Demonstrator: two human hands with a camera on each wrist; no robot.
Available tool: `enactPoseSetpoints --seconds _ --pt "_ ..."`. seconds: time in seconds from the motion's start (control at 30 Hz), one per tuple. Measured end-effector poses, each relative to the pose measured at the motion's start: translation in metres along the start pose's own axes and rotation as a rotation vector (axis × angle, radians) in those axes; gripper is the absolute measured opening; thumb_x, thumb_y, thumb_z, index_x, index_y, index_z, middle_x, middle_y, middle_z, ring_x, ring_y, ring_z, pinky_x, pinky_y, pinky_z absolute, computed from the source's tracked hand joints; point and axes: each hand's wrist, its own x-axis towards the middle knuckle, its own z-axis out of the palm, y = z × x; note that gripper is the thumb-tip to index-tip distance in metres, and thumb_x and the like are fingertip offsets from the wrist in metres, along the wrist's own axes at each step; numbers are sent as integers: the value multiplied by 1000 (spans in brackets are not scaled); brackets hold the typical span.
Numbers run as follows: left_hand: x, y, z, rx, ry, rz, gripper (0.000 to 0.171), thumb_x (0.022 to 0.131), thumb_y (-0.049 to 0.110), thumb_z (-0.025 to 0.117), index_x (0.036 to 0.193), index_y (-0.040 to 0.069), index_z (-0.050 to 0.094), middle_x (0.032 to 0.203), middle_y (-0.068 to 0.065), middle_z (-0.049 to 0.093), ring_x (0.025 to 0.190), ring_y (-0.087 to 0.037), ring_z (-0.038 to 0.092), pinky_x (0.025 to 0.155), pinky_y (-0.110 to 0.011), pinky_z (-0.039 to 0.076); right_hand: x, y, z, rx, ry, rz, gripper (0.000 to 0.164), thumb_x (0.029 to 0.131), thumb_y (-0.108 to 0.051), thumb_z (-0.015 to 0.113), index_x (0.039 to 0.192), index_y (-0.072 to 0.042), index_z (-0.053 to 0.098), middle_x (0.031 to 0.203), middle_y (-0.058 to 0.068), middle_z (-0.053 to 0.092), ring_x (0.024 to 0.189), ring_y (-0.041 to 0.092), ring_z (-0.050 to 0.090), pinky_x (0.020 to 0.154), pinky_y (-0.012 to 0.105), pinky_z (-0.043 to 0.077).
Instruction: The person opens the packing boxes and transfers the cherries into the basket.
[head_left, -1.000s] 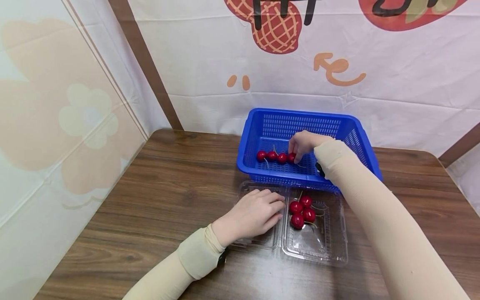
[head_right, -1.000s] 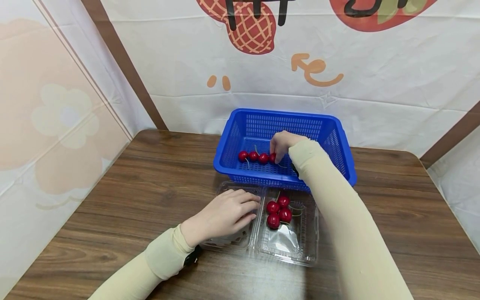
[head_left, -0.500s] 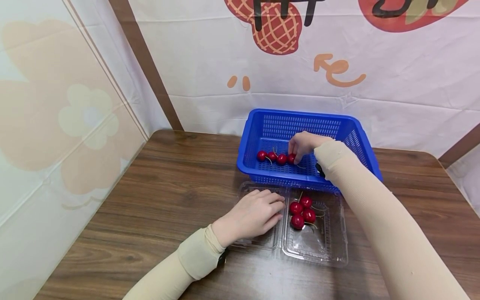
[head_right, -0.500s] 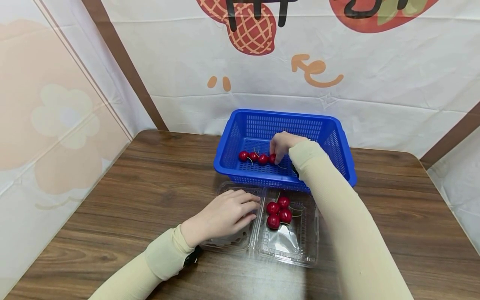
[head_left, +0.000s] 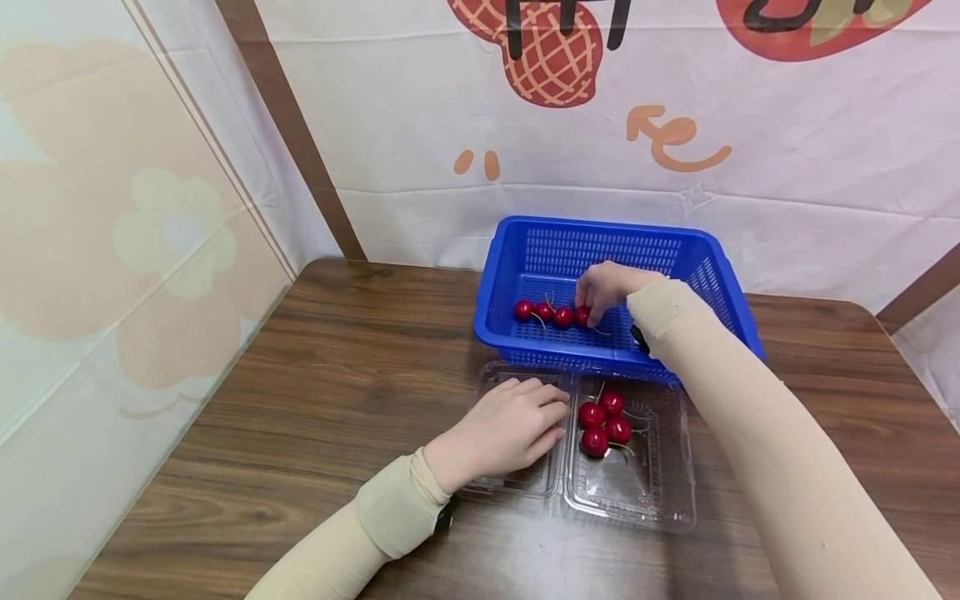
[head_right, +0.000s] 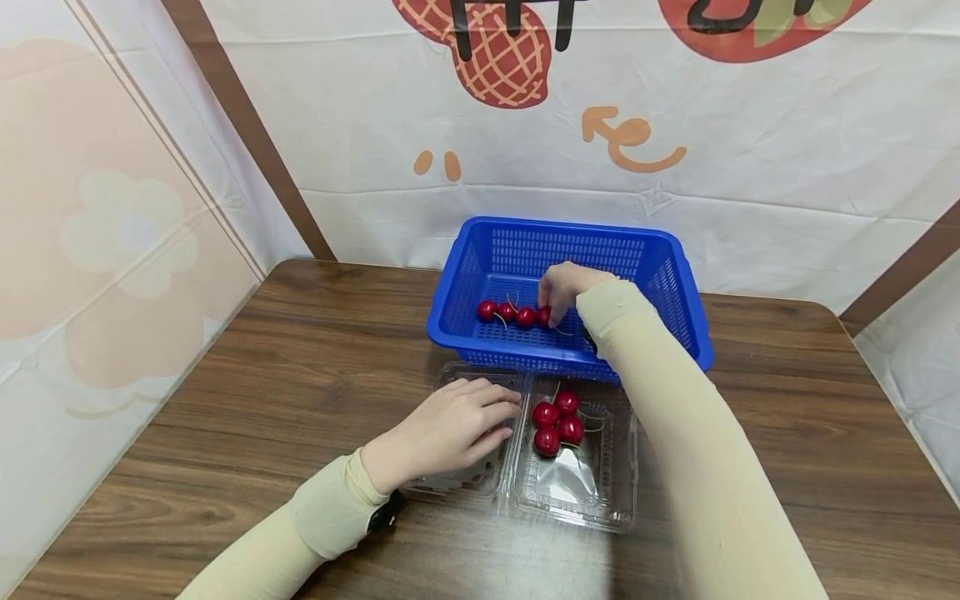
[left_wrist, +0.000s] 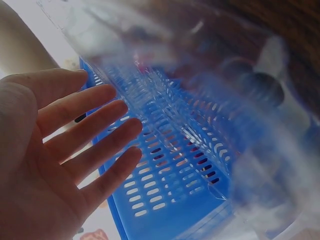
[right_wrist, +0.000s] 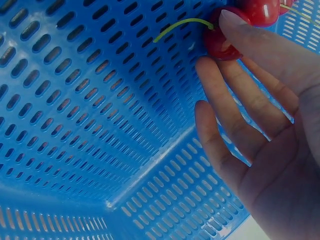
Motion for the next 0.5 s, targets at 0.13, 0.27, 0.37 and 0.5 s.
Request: enactPoseSetpoints --seconds 0.13,0.27,0.37,0.5 --pt "0 0 0 2 0 0 24 87 30 55 103 17 68 112 4 64 99 -13 56 75 -30 48 -1 0 -1 2 -1 0 35 68 -12 78 101 -6 66 102 12 67 90 22 60 82 43 51" --pt "0 0 0 -1 -2 -1 24 88 30 55 102 17 68 112 4 64 99 -13 56 76 -30 48 -1 0 -1 9 -5 1 35 69 -12 78 101 -6 66 102 12 67 91 23 60 82 43 51" --pt "0 0 0 -2 -3 0 24 88 30 55 102 17 68 112 4 64 99 -13 56 76 -30 48 -1 0 -1 12 -7 0 35 69 -12 78 101 -6 65 103 12 67 91 23 60 83 42 51" --pt "0 0 0 -4 -5 -1 24 88 30 55 103 17 68 112 4 64 99 -13 56 76 -30 48 -1 0 0 16 -7 6 35 69 -12 78 101 -7 65 103 12 66 92 23 60 83 42 51"
